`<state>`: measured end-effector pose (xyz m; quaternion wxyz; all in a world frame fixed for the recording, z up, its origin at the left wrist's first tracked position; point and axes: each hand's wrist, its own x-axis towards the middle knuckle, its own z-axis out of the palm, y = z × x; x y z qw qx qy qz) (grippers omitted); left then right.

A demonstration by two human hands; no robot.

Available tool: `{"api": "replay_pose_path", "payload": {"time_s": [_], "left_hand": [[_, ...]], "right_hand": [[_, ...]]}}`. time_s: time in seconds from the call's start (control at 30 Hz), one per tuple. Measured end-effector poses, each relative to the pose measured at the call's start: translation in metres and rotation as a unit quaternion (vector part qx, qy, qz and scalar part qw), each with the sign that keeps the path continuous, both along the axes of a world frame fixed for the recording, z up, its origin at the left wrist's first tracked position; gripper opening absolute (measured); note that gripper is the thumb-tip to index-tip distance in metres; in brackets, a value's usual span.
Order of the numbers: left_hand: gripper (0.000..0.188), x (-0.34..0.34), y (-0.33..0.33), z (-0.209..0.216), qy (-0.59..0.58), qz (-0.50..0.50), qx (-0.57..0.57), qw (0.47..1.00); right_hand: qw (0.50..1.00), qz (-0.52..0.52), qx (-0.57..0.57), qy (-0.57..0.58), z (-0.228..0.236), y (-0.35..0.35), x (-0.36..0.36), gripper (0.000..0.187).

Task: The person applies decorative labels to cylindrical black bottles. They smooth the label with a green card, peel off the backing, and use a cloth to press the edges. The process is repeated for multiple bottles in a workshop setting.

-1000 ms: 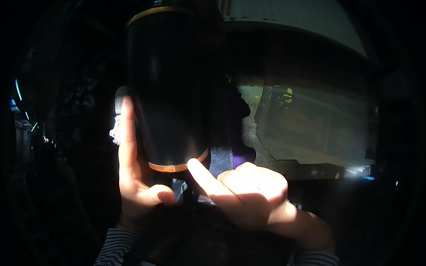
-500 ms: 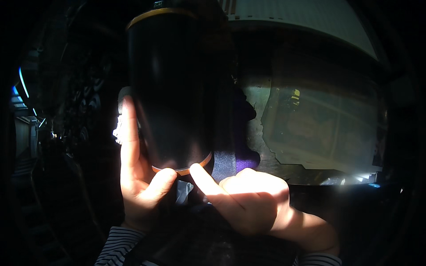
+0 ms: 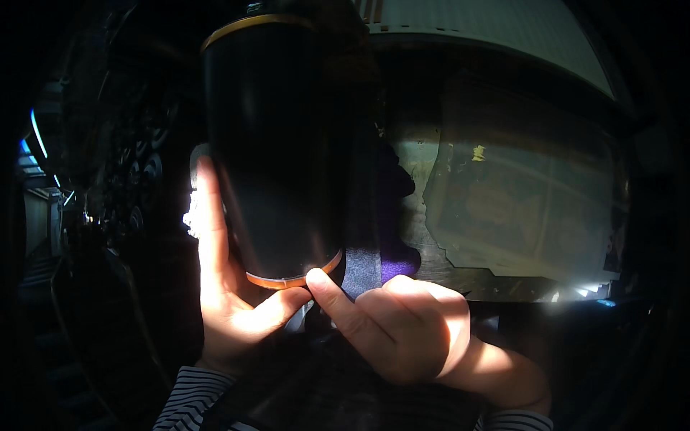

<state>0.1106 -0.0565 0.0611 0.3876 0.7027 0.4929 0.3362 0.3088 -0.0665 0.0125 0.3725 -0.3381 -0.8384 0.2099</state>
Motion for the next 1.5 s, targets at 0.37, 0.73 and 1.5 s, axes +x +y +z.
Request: {"api": "replay_pose_path", "payload": {"time_s": [0.37,0.73,1.5], "left_hand": [[0.123,-0.015,0.003,-0.009,0.058,0.003,-0.007,0.998],[0.078,-0.050,0.007,-0.018,0.244,-0.070,0.163,0.954],[0.053,-0.087,-0.042,-0.066,0.165,0.037,0.180,0.969]], "right_hand": [[0.989,-0.025,-0.089,0.119,0.012,0.004,-0.010,0.013],[0.866,-0.304,-0.309,0.248,0.038,-0.003,-0.011,0.029],[0.983,-0.164,-0.014,0.076,0.037,-0.012,-0.053,0.011]]}}
